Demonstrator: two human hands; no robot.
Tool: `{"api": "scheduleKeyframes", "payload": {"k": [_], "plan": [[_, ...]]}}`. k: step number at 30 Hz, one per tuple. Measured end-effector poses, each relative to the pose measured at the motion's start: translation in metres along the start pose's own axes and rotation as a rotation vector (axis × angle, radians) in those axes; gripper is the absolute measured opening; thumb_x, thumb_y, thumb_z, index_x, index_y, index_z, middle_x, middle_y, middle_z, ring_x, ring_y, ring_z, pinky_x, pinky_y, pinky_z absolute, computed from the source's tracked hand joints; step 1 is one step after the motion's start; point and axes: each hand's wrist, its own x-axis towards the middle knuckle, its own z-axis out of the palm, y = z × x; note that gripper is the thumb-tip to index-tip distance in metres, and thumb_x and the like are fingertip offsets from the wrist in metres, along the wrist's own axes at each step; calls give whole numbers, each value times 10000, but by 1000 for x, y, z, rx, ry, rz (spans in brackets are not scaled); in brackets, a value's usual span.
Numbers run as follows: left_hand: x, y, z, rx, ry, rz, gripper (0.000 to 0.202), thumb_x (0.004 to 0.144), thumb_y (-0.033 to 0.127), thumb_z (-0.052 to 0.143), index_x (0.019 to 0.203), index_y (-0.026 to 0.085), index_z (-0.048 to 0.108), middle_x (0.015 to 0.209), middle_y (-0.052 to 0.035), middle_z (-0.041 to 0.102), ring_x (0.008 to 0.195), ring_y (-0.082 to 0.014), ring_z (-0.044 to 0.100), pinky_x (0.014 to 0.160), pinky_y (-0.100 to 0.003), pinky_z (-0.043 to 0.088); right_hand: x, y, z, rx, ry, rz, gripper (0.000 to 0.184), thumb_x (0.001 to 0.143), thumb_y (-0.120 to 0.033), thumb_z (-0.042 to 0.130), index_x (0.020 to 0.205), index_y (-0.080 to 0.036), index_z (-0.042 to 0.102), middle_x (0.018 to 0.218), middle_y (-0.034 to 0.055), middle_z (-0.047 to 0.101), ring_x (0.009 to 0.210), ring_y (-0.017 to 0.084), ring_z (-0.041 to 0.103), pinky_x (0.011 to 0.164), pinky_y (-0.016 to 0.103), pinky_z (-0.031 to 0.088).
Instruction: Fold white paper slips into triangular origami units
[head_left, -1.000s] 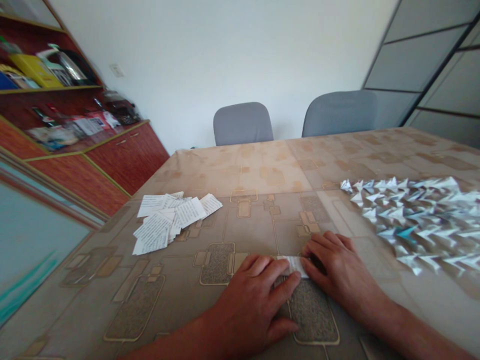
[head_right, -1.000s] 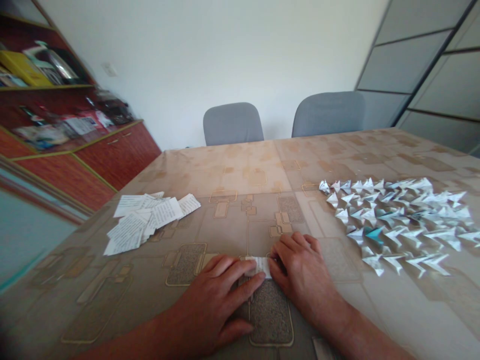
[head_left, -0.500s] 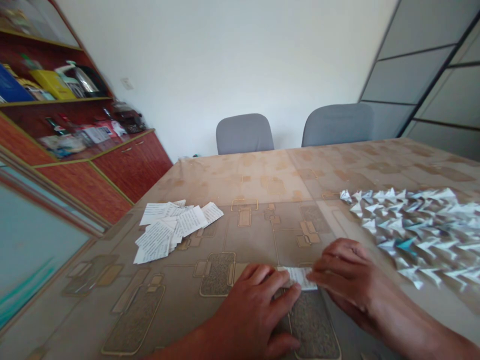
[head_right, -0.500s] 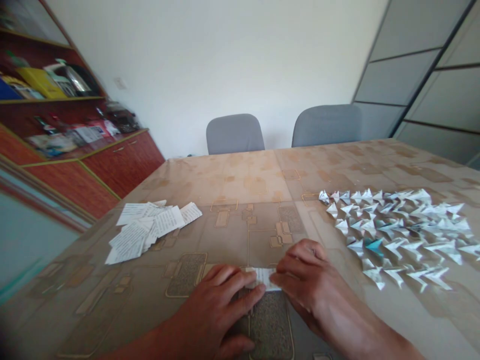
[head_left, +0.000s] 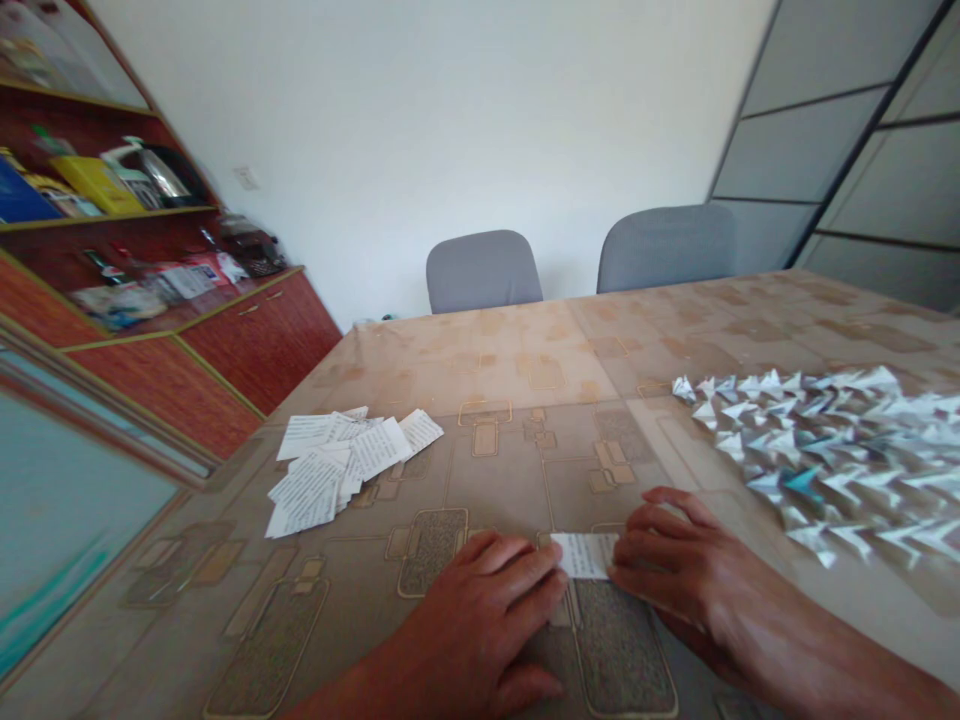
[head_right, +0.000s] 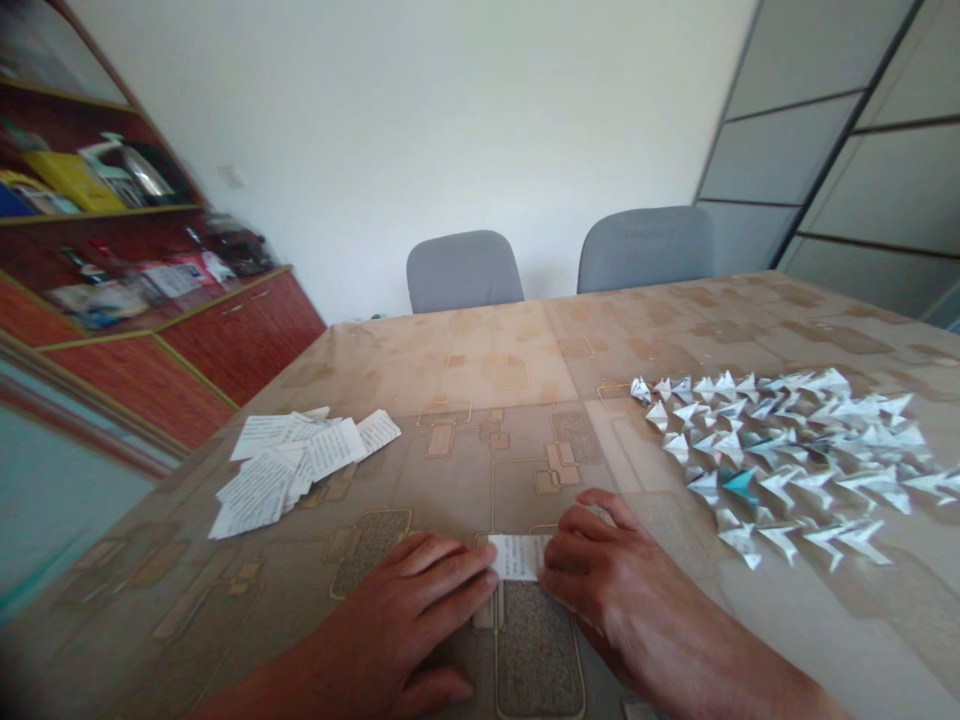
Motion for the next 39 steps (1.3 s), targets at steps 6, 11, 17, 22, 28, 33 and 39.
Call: {"api": "scheduleKeyframes", "payload": {"k": [6, 11, 17, 22, 28, 33, 39], "plan": [[3, 0, 6, 38, 57, 8, 568, 877, 549, 518, 1304, 176, 493, 1334, -106, 555, 1100, -267, 521, 944, -420, 418, 4, -4, 12, -110, 61, 1, 80, 895, -266, 623, 826, -261, 663, 774, -5, 648, 809, 222, 582, 801, 403, 411], [3, -1, 8, 49, 53, 5, 548, 891, 540, 498, 1301, 175, 491, 1349, -107, 543, 1110, -269, 516, 951, -425, 418, 7, 3, 14, -120, 60, -16, 160, 878, -241, 657, 720, -256, 674, 712, -13, 654, 787, 209, 589, 808, 394, 410], [7, 3, 7, 50, 28, -20, 541, 882, 536, 519, 1303, 198, 478, 1313, -98, 554, 1102, -271, 503, 934, -428, 428, 1, 6, 1, -98, 6, 1, 177, 833, -176, 706, 684, -267, 676, 713, -30, 671, 777, 207, 592, 826, 416, 400], [12, 7, 8, 59, 21, -38, 551, 843, 526, 589, 1292, 224, 481, 1264, -87, 553, 1066, -265, 493, 907, -428, 438, -1, 0, 0, -81, -26, 56, 160, 851, -172, 681, 730, -276, 675, 725, -26, 663, 777, 210, 598, 815, 414, 411], [12, 6, 11, 44, 24, -58, 527, 854, 518, 575, 1284, 225, 490, 1265, -94, 549, 1062, -277, 488, 913, -451, 427, 1, 2, 11, -97, 20, 47, 50, 842, -266, 706, 800, -291, 697, 749, -15, 658, 826, 228, 591, 813, 410, 413], [6, 2, 8, 24, 43, -49, 467, 892, 509, 521, 1257, 217, 518, 1291, -92, 547, 1087, -270, 497, 928, -436, 423, -4, 8, 5, -95, 106, 26, 211, 891, -248, 633, 691, -286, 690, 673, -14, 646, 745, 214, 587, 728, 389, 407], [2, -1, 4, 0, 40, -54, 459, 900, 503, 510, 1270, 230, 509, 1332, -74, 539, 1109, -269, 501, 944, -429, 418, -7, 16, -3, -51, 43, 46, 281, 896, -114, 541, 659, -240, 623, 697, -7, 654, 721, 198, 592, 711, 379, 426]]}}
